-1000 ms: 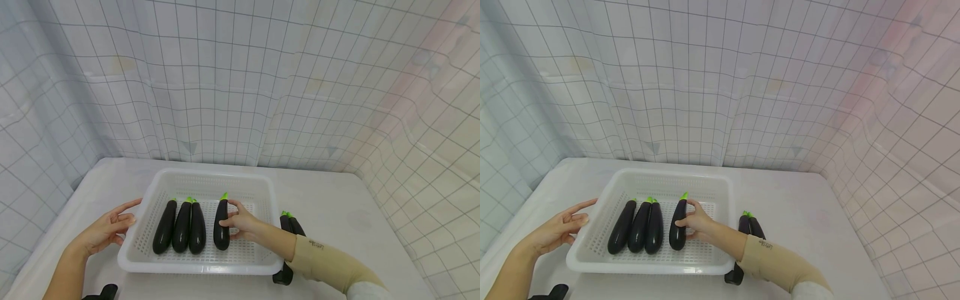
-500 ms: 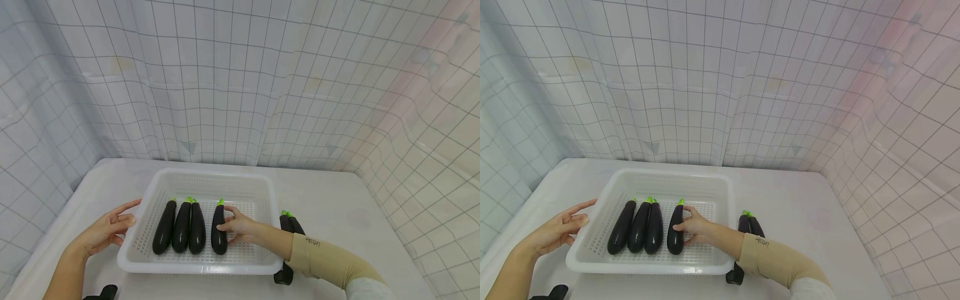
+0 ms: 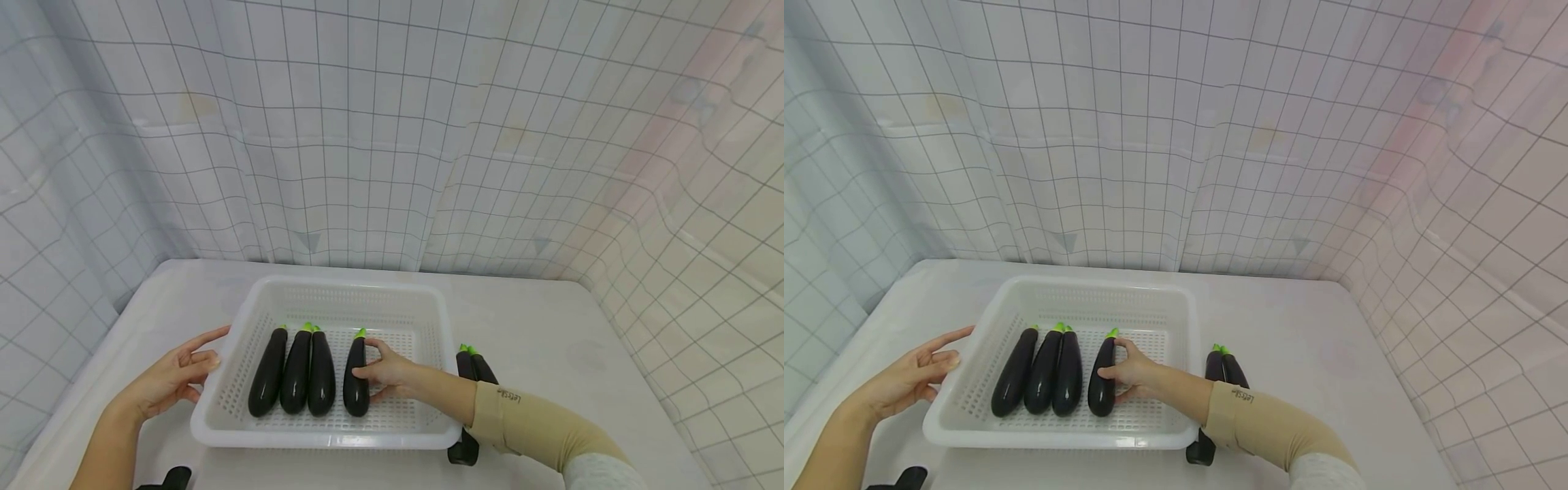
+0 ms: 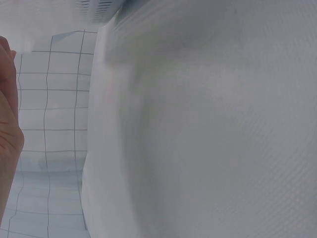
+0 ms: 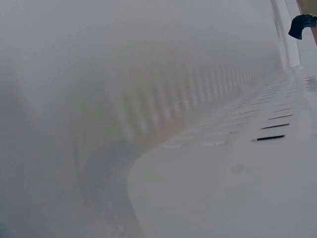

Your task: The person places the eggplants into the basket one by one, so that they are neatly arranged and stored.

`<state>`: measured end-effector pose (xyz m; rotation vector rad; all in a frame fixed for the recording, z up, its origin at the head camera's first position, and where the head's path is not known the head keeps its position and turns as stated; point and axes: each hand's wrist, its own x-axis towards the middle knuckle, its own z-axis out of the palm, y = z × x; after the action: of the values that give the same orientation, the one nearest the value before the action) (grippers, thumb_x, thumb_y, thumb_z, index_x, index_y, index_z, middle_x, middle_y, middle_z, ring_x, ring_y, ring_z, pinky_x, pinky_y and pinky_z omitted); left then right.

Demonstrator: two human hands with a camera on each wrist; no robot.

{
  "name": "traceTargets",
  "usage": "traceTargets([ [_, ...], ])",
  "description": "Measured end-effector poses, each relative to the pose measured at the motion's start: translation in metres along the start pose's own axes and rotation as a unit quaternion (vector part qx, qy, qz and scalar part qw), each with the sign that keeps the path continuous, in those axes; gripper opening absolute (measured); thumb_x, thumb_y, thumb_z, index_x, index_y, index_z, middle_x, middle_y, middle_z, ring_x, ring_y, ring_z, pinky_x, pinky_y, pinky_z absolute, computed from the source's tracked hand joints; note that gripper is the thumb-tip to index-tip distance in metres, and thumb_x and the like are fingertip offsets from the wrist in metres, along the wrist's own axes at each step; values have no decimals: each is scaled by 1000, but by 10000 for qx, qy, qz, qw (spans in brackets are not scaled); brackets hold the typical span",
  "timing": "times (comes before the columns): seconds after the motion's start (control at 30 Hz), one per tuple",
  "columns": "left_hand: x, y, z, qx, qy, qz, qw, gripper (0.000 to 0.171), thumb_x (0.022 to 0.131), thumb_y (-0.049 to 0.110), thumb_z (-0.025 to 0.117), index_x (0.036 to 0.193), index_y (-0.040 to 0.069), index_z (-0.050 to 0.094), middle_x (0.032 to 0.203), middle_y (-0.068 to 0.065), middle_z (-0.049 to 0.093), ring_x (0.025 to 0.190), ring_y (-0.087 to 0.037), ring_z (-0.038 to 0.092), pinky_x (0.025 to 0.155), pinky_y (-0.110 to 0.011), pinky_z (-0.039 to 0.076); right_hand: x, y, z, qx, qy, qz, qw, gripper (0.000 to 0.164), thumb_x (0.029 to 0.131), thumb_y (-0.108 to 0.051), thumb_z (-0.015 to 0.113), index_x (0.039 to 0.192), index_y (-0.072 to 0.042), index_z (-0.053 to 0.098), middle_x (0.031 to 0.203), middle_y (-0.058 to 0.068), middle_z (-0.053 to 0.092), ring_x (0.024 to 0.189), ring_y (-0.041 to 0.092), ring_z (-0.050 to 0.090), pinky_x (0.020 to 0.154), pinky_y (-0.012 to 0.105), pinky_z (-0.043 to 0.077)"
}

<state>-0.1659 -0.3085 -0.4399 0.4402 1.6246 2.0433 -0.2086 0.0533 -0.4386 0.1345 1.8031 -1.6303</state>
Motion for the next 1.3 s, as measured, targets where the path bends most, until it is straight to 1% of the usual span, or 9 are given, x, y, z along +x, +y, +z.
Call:
traceTargets([
  [0.07, 0, 0, 0, -18, -14, 12, 10000, 55, 97, -2, 36, 134, 39, 41, 105, 4, 64, 85, -14, 64, 61, -28, 56, 0, 0, 0, -63, -20, 25, 10000, 72, 85, -3, 63, 142, -16, 22, 108, 17, 53, 92, 31, 59, 75, 56, 51],
  [0.2, 0, 1, 1, -33, -15, 17, 10000, 54, 97, -1, 36, 133, 39, 41, 106, 4, 64, 86, -14, 64, 61, -27, 55, -1, 1, 0, -141, -68, 56, 9999, 72, 85, -3, 62, 142, -16, 21, 104, 18, 56, 93, 31, 59, 74, 55, 51],
  [0.43, 0, -1, -1, 2, 18, 10, 10000, 55, 97, -2, 36, 133, 39, 41, 106, 4, 64, 85, -14, 64, 60, -27, 55, -2, -1, 1, 50, -260, 99, 9996, 72, 86, 0, 60, 143, -17, 20, 106, 19, 55, 98, 35, 59, 74, 54, 51],
  [0.63, 0, -3, -2, -28, -19, 39, 10000, 56, 97, -2, 36, 133, 39, 41, 105, 4, 64, 85, -13, 64, 60, -27, 55, -2, -1, 1, 113, -247, 153, 9995, 71, 86, -4, 61, 143, -18, 21, 108, 19, 54, 100, 36, 57, 74, 54, 52],
  [0.8, 0, -2, -2, -55, -77, 69, 9999, 55, 97, -3, 35, 133, 39, 41, 104, 4, 64, 85, -14, 64, 61, -29, 56, -4, -4, -2, 236, -182, 98, 9995, 68, 87, -7, 61, 142, -20, 24, 112, 19, 53, 103, 35, 55, 71, 52, 53],
  [0.93, 0, -2, 0, -24, -22, 53, 10000, 55, 97, -2, 36, 133, 39, 42, 105, 4, 64, 85, -14, 64, 60, -28, 56, -7, -10, -6, 320, -194, 3, 9993, 68, 87, -9, 62, 142, -23, 25, 118, 18, 49, 106, 35, 52, 71, 50, 54],
  [1.07, 0, -1, 1, -24, -8, 47, 10000, 55, 97, -2, 36, 133, 39, 41, 105, 4, 64, 84, -13, 64, 60, -27, 55, -11, -18, -13, 451, -271, -165, 9985, 68, 87, -9, 61, 142, -23, 24, 124, 19, 44, 112, 37, 47, 74, 51, 53],
  [1.2, 0, -1, 0, -30, -43, 56, 10000, 55, 97, -2, 36, 133, 39, 41, 104, 4, 64, 84, -13, 64, 61, -28, 56, -15, -28, -27, 507, -410, -483, 9967, 66, 89, -10, 58, 143, -24, 22, 130, 20, 34, 117, 40, 42, 79, 50, 51],
  [1.3, 0, -2, -1, -1, -34, 60, 10000, 55, 97, -2, 36, 133, 39, 41, 103, 4, 64, 84, -13, 64, 61, -28, 56, -21, -34, -39, 376, -478, -847, 9945, 66, 90, -13, 58, 144, -25, 20, 132, 20, 30, 118, 39, 42, 81, 48, 51],
])
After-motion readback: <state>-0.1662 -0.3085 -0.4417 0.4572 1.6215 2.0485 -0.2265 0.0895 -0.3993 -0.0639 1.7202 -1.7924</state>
